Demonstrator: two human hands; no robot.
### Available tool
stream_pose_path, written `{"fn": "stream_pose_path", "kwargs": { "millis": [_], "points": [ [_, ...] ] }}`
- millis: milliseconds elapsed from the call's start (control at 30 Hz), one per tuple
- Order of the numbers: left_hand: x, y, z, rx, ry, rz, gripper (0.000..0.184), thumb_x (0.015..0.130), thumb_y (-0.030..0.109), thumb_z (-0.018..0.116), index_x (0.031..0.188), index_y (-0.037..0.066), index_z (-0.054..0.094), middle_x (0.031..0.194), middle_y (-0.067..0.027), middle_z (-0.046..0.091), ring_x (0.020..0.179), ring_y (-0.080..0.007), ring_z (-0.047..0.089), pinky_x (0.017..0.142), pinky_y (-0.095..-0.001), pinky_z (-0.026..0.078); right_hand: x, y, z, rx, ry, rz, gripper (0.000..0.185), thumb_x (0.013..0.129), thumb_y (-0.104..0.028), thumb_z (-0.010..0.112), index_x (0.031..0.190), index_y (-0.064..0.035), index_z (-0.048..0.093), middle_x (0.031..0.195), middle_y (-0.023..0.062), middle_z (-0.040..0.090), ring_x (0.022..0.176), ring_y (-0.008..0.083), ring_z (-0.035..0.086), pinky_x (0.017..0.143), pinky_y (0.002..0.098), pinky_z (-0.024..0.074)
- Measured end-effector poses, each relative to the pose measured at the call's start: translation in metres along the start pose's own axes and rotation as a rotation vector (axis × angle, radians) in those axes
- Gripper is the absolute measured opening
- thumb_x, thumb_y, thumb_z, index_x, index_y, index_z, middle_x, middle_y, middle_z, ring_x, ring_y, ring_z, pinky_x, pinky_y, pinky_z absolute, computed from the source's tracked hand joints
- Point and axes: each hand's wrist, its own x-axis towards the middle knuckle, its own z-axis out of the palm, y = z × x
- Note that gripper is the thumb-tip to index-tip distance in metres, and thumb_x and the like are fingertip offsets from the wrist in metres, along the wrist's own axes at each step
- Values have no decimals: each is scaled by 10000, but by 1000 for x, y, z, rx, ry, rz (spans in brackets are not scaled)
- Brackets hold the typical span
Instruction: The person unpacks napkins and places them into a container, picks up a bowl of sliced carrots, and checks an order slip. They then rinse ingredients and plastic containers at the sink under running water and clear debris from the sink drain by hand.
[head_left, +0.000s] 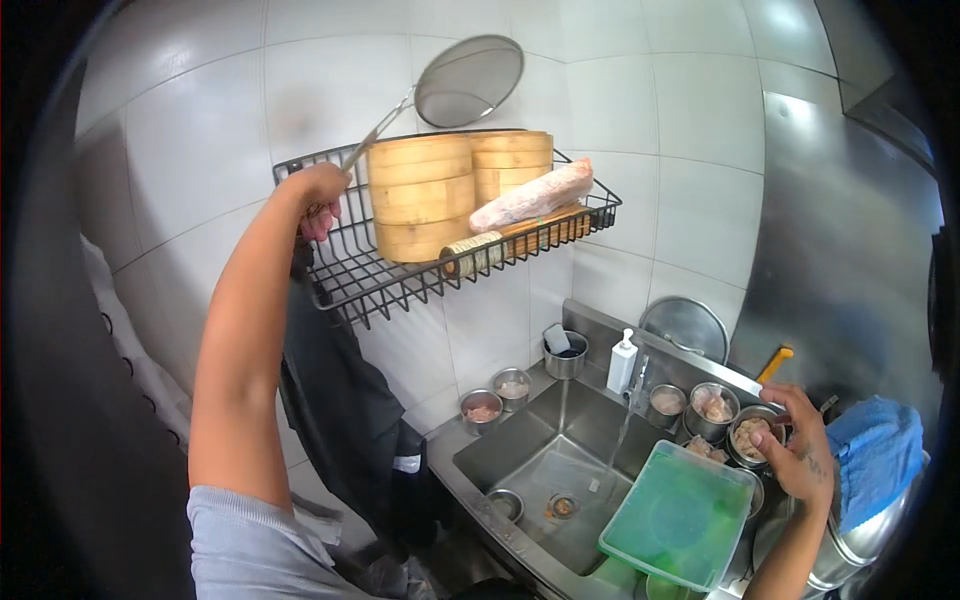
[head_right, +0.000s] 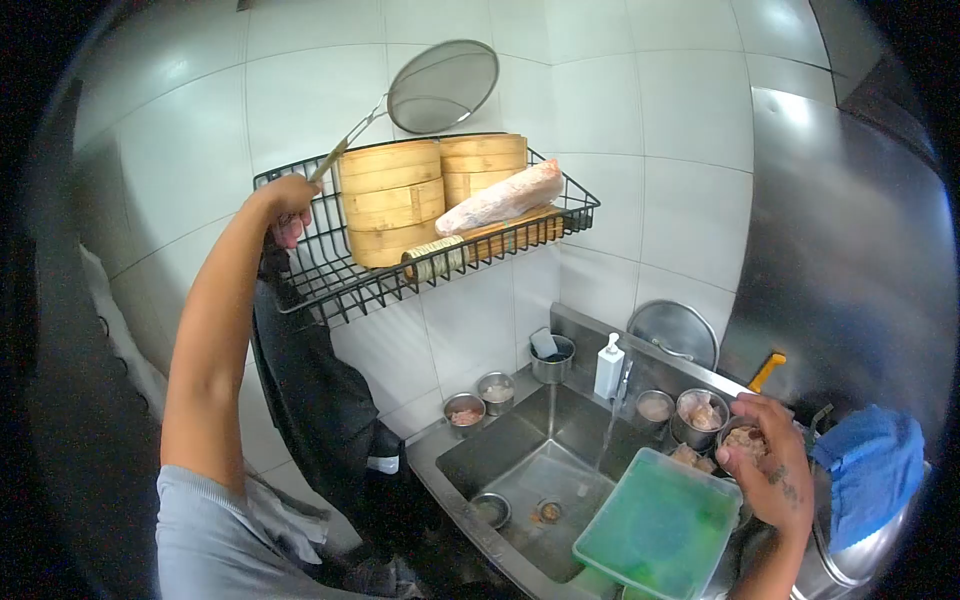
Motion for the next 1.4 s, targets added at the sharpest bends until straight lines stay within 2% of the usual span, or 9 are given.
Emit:
{"fn": "stream_pose_path", "kwargs": {
  "millis": [100, 267, 400, 633, 733, 800, 900, 1100, 1400],
  "points": [
    [24, -22, -19, -191, -150, 96, 666, 978, 511, 279, 970, -77, 590, 583, -139, 551, 561, -309, 637, 521, -449, 531, -8, 3, -3, -55, -4, -1, 477, 707, -118, 727, 1149, -20, 575, 1203, 164, 576, 1065, 281, 573, 864, 345, 459],
    [66, -24, 0, -220, 149, 12, 713, 968, 528, 351, 1146, -151, 477, 790, -305, 620, 672, -414, 666, 562, -517, 558, -18, 8, -6, 26, -63, 84, 501, 680, -98, 753, 1142, -17, 574, 1180, 144, 585, 1065, 274, 576, 876, 347, 454],
    [90, -32, 5, -231, 66, 6, 696, 968, 517, 368, 1126, -152, 478, 792, -301, 615, 631, -412, 651, 543, -521, 553, -22, 9, -8, 32, -75, 75, 500, 674, -68, 751, 1139, -14, 573, 1174, 144, 585, 1056, 273, 580, 870, 345, 456],
    [92, -11, 0, -204, 249, 53, 652, 967, 534, 366, 1074, -89, 527, 615, -245, 572, 480, -379, 603, 453, -515, 527, -17, 8, -1, 17, -98, 67, 486, 688, -97, 758, 1137, -28, 587, 1161, 149, 590, 1071, 286, 579, 911, 343, 445],
    [89, -4, -2, -133, 259, 36, 495, 965, 392, 443, 981, -82, 585, 706, -191, 608, 540, -299, 628, 451, -449, 504, -13, 22, 13, -19, -134, 55, 477, 713, -144, 760, 1143, -32, 590, 1176, 154, 590, 1104, 296, 566, 940, 354, 432],
    [126, -11, -2, 244, 242, 99, 352, 903, 259, 525, 871, -69, 648, 717, -194, 650, 603, -285, 667, 500, -442, 530, -11, 25, 16, -29, -120, 49, 475, 725, -170, 760, 1147, -34, 590, 1184, 156, 590, 1117, 303, 560, 950, 364, 428],
    [61, 7, 0, 209, 183, 114, 259, 835, 178, 564, 768, -44, 678, 706, -196, 666, 637, -279, 686, 531, -416, 544, -7, 19, 20, 50, -179, 172, 482, 734, -197, 759, 1154, -30, 590, 1203, 164, 588, 1135, 324, 555, 976, 390, 416],
    [66, 20, 5, 215, 144, 113, 300, 826, 216, 602, 869, -68, 690, 821, -205, 694, 679, -292, 703, 571, -413, 567, 1, 24, 36, 82, -157, 119, 509, 715, -205, 777, 1156, -29, 593, 1223, 173, 576, 1164, 350, 542, 990, 401, 415],
    [83, 24, -3, 474, 437, 119, 392, 724, 221, 695, 1039, -10, 680, 1122, -206, 655, 1061, -339, 634, 884, -410, 515, 4, 32, 51, 19, -158, 36, 525, 704, -211, 784, 1167, -51, 594, 1217, 178, 577, 1150, 343, 556, 976, 401, 424]
  ]
}}
